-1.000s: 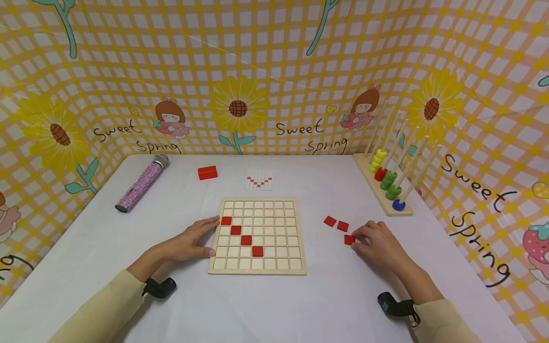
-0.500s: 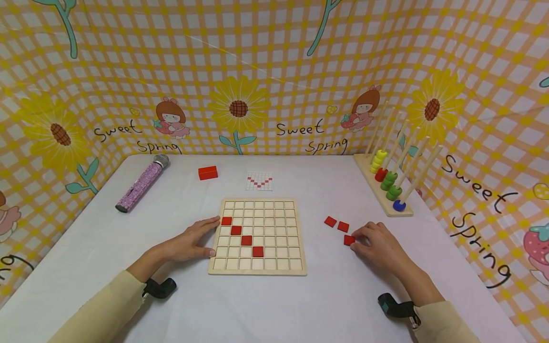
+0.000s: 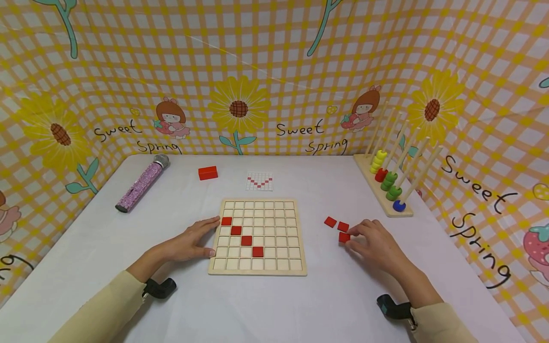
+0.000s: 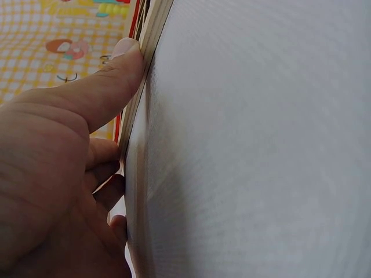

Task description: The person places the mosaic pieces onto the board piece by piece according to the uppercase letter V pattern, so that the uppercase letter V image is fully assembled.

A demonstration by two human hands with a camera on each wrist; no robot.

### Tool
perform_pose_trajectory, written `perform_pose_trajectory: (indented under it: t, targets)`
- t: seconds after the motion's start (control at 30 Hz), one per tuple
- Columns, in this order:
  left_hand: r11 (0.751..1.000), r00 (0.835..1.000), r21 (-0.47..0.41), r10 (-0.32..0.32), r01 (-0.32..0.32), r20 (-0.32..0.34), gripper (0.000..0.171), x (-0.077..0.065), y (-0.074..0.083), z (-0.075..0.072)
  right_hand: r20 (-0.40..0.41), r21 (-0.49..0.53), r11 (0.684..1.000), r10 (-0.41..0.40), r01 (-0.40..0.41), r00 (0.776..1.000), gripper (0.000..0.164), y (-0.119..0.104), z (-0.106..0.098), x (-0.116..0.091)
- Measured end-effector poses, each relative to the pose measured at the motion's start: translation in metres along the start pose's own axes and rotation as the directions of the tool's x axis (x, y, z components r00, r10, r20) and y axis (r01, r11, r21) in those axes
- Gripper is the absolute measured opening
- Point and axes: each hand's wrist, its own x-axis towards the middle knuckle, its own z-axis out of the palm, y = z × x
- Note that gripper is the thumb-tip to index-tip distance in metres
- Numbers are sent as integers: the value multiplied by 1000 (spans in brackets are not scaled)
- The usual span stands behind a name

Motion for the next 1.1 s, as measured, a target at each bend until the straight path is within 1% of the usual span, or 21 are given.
perform_pose_trajectory:
  t: [0.1,0.17,0.33,0.6,0.83,0.93,1.1]
  targets:
    - [1000,1000,-3,0,0,0,86,0,1,0,-20,-14,1000,-18,17,1000,21,-3,1,1]
    - [1000,1000,-5,11,-11,0,85,-1,1,0,-26,-13,1000,-25,25,999,21,-5,1,2]
    - [999,999,-5,38,-38,-2,84,-1,0,-1,-25,5,1000,-21,21,999,21,-14,1,4]
    - [999,999,-6,38,-38,1,84,-1,0,-1,-77,-27,998,-61,59,995,21,-31,0,11]
    - [999,999,-7,35,-35,1,84,-1,0,-1,-67,-14,998,-69,69,995,22,-46,-1,15]
    - [1000,1000,-3,31,-31,2,85,-2,1,-1,-79,-17,996,-88,87,993,23,-51,-2,17]
    - [1000,1000,-3,22,-22,4,85,-2,0,-2,-121,-22,991,-132,131,984,24,-58,0,19]
